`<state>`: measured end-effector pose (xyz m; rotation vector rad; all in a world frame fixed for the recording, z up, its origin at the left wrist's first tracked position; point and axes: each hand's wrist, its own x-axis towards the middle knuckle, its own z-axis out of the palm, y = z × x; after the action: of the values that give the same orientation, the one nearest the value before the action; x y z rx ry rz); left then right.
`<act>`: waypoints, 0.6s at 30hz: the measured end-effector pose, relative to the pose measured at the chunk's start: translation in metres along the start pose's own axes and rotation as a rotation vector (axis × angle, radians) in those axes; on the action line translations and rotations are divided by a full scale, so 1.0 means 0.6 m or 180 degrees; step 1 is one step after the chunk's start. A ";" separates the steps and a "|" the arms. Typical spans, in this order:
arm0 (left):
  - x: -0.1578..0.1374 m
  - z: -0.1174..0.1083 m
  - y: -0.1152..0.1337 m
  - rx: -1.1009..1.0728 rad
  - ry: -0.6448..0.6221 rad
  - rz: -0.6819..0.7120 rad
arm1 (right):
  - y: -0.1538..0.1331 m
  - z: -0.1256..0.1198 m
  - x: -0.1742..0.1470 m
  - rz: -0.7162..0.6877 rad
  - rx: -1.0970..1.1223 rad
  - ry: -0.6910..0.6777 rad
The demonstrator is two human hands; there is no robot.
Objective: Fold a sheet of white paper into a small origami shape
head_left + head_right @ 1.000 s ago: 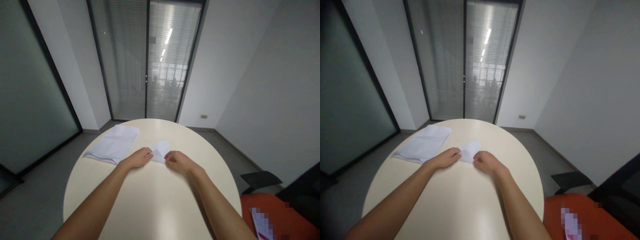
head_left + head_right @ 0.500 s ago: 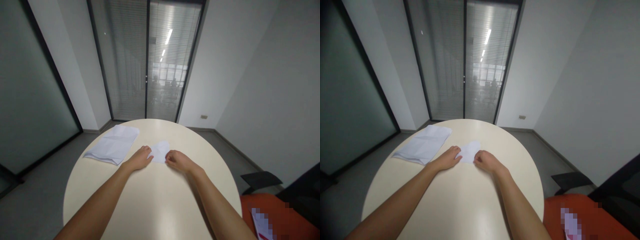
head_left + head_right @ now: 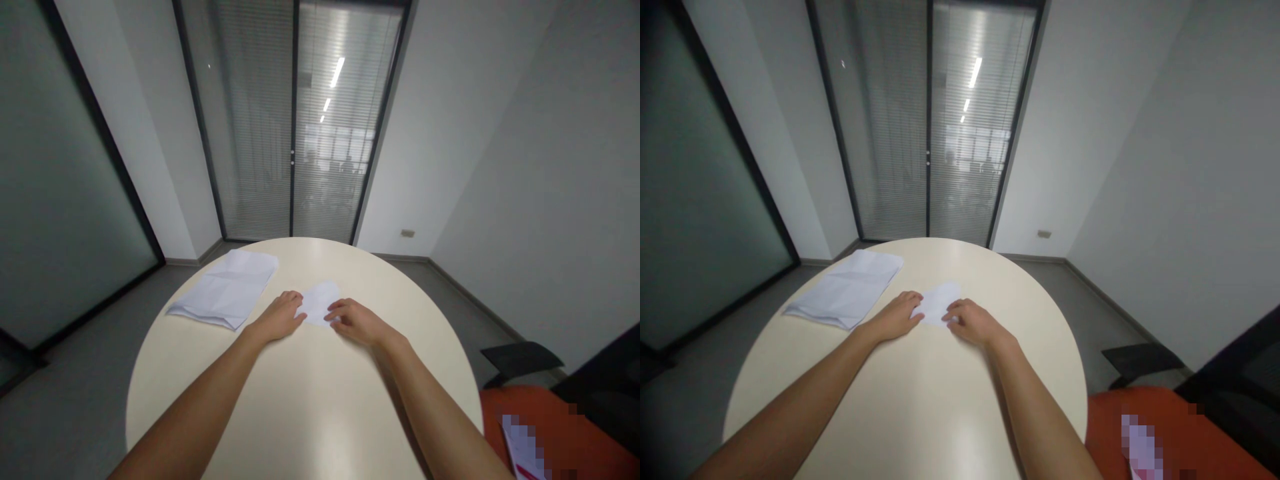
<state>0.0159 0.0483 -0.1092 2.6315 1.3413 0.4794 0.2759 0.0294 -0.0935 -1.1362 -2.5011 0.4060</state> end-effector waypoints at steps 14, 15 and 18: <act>0.003 0.002 0.004 0.0196 0.0335 -0.0485 | -0.012 -0.003 0.001 -0.0078 0.0034 -0.0138; 0.003 0.001 0.008 0.0240 0.0339 -0.0494 | -0.015 -0.005 0.001 -0.0100 0.0010 -0.0133; 0.003 -0.003 0.028 0.0378 0.0250 -0.0493 | -0.020 -0.008 0.002 -0.0134 -0.0048 -0.0142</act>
<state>0.0293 0.0400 -0.1025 2.5975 1.6306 0.5005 0.2693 0.0235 -0.0844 -1.0895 -2.5660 0.4059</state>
